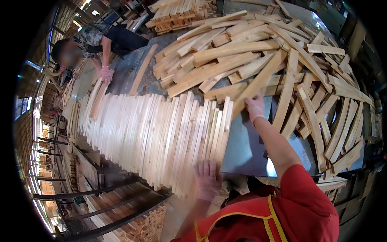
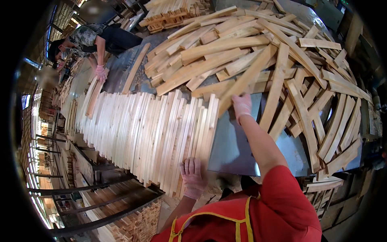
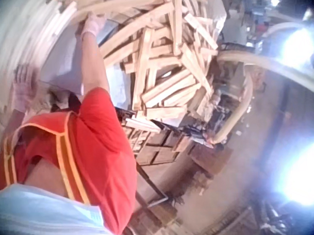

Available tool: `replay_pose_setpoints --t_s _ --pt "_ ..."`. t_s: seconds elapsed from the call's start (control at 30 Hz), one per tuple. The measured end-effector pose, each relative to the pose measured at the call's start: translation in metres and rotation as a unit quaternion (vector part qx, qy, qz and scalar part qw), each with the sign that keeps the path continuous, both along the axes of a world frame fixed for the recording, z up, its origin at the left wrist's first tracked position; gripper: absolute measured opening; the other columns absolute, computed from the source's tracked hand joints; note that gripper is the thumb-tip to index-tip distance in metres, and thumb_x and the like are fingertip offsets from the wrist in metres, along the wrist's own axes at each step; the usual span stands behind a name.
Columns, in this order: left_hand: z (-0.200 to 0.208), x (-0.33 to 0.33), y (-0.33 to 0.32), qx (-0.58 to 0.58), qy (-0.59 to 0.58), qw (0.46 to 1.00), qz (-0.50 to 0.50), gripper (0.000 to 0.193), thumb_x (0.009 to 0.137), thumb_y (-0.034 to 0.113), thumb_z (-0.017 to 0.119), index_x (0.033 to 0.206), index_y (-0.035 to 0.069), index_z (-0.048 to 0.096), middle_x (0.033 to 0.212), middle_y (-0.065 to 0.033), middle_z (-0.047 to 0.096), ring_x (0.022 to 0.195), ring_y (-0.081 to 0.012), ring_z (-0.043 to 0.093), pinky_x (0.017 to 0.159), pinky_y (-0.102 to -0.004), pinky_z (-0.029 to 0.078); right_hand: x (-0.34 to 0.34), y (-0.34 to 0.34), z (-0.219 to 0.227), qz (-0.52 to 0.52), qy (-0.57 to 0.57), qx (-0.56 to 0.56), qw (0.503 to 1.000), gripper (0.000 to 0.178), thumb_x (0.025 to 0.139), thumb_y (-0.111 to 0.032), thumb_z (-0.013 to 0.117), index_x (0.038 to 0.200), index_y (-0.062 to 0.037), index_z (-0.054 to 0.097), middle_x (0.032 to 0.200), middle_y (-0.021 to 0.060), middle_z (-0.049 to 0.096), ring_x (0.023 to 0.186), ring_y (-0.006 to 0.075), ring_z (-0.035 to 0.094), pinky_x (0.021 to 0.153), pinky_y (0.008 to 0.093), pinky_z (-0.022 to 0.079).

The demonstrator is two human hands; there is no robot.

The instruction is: The person sorts wooden planks on a metal table in a workshop. They pick up planks from a disorganized pile, align them, and place them into a neat stack.

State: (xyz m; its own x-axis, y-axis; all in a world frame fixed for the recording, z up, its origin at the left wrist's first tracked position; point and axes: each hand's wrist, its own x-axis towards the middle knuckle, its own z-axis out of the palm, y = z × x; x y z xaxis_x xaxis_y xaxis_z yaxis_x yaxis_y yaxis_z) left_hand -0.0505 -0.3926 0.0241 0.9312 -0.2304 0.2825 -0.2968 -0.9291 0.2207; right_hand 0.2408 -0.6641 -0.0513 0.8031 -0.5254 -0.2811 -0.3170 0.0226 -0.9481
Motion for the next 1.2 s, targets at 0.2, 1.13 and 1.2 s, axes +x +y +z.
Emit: replay_pose_setpoints --t_s 0.2,1.13,1.2 --pt "0.027 -0.001 -0.005 0.079 0.076 0.994 0.009 0.07 0.083 0.032 0.075 0.145 0.007 0.053 0.14 -0.0185 0.053 0.136 -0.041 0.046 0.117 -0.0636 0.033 -0.082 -0.076 0.046 -0.059 -0.106 0.179 0.976 0.062 0.084 -0.01 0.074 0.143 0.003 0.057 0.102 0.0088 0.071 0.079 0.0158 0.066 0.067 0.0307 0.054" --pt "0.01 0.0 -0.016 0.144 0.116 0.98 -0.068 0.083 0.087 0.052 0.073 0.154 0.008 0.051 0.155 -0.0151 0.044 0.148 -0.0352 0.035 0.127 -0.0583 0.02 -0.29 -0.13 0.158 0.321 0.194 -0.378 0.846 0.066 0.079 -0.05 0.077 0.125 -0.0047 0.065 0.108 0.0248 0.074 0.103 0.0413 0.072 0.091 0.0506 0.056" --pt "0.011 0.006 -0.038 0.104 0.113 0.984 -0.091 0.087 0.087 0.056 0.073 0.154 0.006 0.051 0.153 -0.0162 0.048 0.148 -0.0354 0.037 0.127 -0.058 0.02 -0.277 -0.092 0.14 0.312 0.199 -0.271 0.889 0.072 0.081 -0.058 0.076 0.125 -0.0024 0.066 0.11 0.0262 0.074 0.104 0.0443 0.071 0.093 0.0508 0.055"
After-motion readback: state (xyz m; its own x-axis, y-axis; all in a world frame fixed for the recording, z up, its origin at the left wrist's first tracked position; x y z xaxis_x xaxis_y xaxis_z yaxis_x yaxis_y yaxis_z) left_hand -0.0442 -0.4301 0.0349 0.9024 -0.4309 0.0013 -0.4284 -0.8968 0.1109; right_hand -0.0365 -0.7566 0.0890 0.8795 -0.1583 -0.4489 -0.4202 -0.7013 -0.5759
